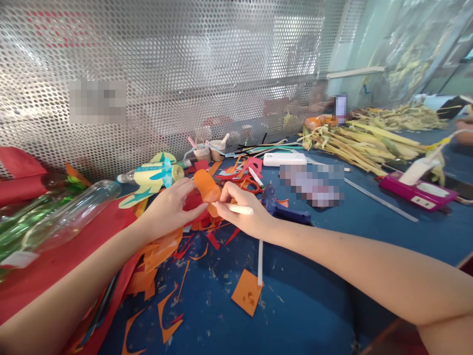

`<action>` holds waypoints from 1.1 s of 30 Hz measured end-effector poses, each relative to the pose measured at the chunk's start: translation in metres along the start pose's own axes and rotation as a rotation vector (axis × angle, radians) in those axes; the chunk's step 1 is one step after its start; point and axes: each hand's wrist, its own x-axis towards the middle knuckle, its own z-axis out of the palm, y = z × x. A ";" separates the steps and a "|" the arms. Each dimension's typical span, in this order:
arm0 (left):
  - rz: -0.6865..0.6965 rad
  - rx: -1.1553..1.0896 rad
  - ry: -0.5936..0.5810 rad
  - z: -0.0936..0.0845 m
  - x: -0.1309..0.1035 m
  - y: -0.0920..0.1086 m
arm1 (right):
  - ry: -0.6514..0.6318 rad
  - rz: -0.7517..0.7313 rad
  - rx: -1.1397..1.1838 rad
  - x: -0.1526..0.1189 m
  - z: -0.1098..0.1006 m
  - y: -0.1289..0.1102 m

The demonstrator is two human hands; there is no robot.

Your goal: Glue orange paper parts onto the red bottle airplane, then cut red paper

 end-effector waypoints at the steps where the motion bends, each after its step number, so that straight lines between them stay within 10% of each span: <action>1: 0.001 0.001 0.002 0.000 0.000 0.000 | -0.001 0.002 -0.002 0.000 0.000 0.000; 33: -0.014 0.021 -0.007 0.000 0.000 0.002 | 0.008 -0.049 -0.035 0.000 0.000 -0.001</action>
